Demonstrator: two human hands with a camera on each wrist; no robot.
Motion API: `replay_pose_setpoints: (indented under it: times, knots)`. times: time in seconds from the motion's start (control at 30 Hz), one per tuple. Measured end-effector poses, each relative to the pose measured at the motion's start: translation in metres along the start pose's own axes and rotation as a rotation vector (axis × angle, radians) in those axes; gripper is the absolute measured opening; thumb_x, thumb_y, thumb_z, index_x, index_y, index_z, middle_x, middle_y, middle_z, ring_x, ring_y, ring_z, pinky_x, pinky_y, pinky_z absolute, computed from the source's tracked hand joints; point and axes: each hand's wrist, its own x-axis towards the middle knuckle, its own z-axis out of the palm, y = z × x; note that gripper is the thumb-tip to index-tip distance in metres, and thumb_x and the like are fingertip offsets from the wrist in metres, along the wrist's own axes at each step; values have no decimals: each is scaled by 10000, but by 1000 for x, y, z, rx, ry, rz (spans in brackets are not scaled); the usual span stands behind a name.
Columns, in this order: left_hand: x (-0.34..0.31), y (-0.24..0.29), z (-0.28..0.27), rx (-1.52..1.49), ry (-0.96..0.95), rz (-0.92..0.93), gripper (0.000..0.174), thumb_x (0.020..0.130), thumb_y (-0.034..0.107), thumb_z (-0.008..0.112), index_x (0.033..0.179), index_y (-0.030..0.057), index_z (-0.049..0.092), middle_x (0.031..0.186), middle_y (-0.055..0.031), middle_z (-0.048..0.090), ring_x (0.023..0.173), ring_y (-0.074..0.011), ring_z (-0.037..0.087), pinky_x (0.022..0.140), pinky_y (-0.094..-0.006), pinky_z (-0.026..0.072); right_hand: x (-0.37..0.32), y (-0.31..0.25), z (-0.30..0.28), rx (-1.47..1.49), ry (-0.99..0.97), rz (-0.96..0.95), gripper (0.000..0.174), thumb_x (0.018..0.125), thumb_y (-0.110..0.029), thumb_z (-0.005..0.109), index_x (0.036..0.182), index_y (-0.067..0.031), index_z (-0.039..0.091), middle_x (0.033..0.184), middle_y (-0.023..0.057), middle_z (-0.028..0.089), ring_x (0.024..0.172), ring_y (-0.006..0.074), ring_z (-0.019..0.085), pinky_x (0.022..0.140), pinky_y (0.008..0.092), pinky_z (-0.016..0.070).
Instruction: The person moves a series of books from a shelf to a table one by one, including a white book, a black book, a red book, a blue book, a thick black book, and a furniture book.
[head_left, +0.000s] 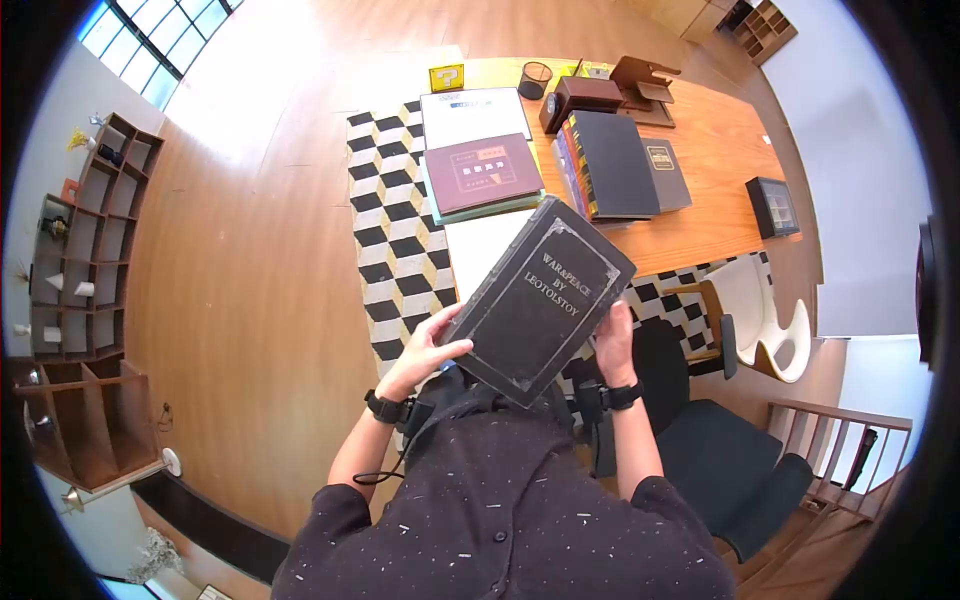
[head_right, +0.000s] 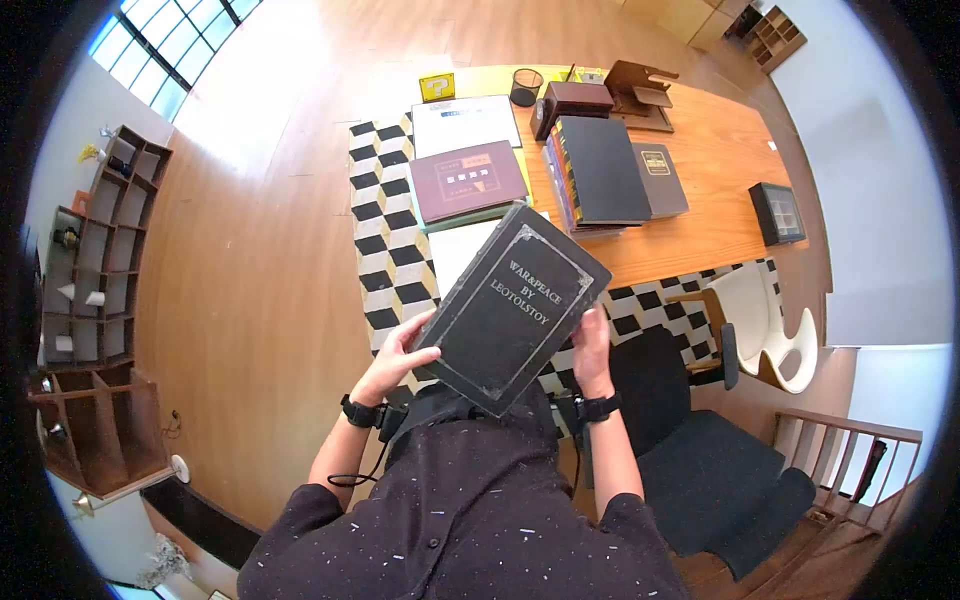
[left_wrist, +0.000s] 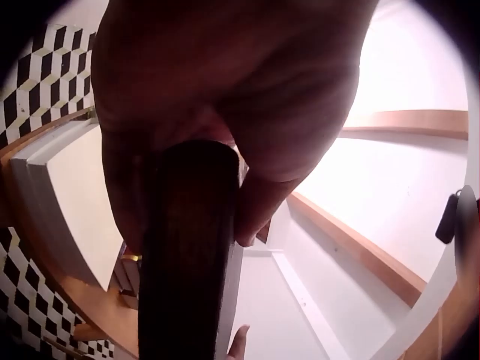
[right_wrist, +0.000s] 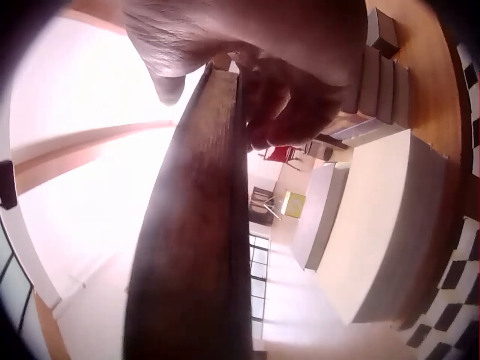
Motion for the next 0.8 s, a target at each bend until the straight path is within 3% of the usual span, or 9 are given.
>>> replay_pose_setpoints:
  times: [0.17, 0.27, 0.37, 0.43, 0.5, 0.63, 0.7, 0.77, 0.8]
  knots:
    - [30, 24, -27, 94, 244, 25, 557, 757, 78, 668, 1260, 17, 437, 1084, -58, 560, 956, -102, 529, 862, -246, 411, 48, -6, -7, 103, 0, 137, 358, 869, -232, 525, 1163, -35, 472, 1055, 60, 586, 870, 142, 602, 705, 283, 509]
    - [54, 32, -24, -261, 481, 114, 570, 852, 91, 574, 1337, 25, 282, 1040, -66, 573, 903, -122, 561, 835, -271, 450, 86, -3, 1, 70, -129, 276, 306, 850, -204, 550, 1099, -29, 519, 944, 73, 622, 739, 159, 631, 596, 300, 540]
    - [79, 5, -35, -424, 610, 171, 448, 866, 100, 553, 1262, 18, 360, 1056, -57, 573, 926, -131, 565, 807, -265, 473, 120, 4, 16, 41, -115, 289, 327, 850, -238, 539, 1104, -34, 516, 952, 64, 621, 783, 153, 633, 619, 292, 542]
    - [85, -4, -32, -380, 572, -66, 341, 864, 83, 546, 1181, 25, 434, 1103, -52, 556, 981, -143, 546, 848, -289, 457, 144, 12, 25, 44, -59, 248, 260, 837, -207, 576, 1029, -43, 514, 872, 76, 615, 704, 157, 634, 559, 268, 545]
    - [104, -20, -31, -288, 609, -60, 334, 863, 74, 543, 1177, 20, 444, 1124, -55, 551, 1001, -147, 542, 864, -287, 446, 166, 19, 35, 27, 17, 231, 283, 829, -191, 594, 1037, -38, 477, 865, 77, 604, 681, 159, 632, 533, 259, 543]
    - [150, -10, -58, -135, 588, 0, 351, 874, 76, 521, 1202, -16, 436, 1158, -79, 540, 1046, -148, 518, 925, -284, 394, 206, 39, 37, -11, 74, 294, 413, 795, -219, 653, 1101, -60, 424, 881, 71, 575, 699, 128, 595, 563, 276, 532]
    - [179, -9, -81, -29, 580, 45, 332, 861, 59, 535, 1181, -3, 468, 1115, -58, 565, 996, -125, 533, 875, -260, 414, 228, 43, 35, -42, 72, 301, 421, 798, -248, 653, 1102, -33, 456, 879, 57, 567, 705, 136, 582, 581, 266, 504]
    - [204, -4, -97, 45, 569, 68, 310, 869, 66, 522, 1168, -8, 481, 1090, -53, 574, 981, -127, 534, 870, -254, 410, 249, 61, 24, -338, 7, 146, 472, 794, -310, 649, 1115, 0, 496, 907, 90, 562, 795, 199, 573, 683, 302, 480]
    - [215, 0, -101, 48, 573, 67, 310, 869, 66, 522, 1168, -8, 481, 1090, -53, 574, 981, -127, 534, 870, -254, 410, 264, 82, 13, -651, 35, -13, 536, 783, -368, 643, 1134, 18, 516, 1027, 152, 534, 966, 271, 518, 822, 338, 420]
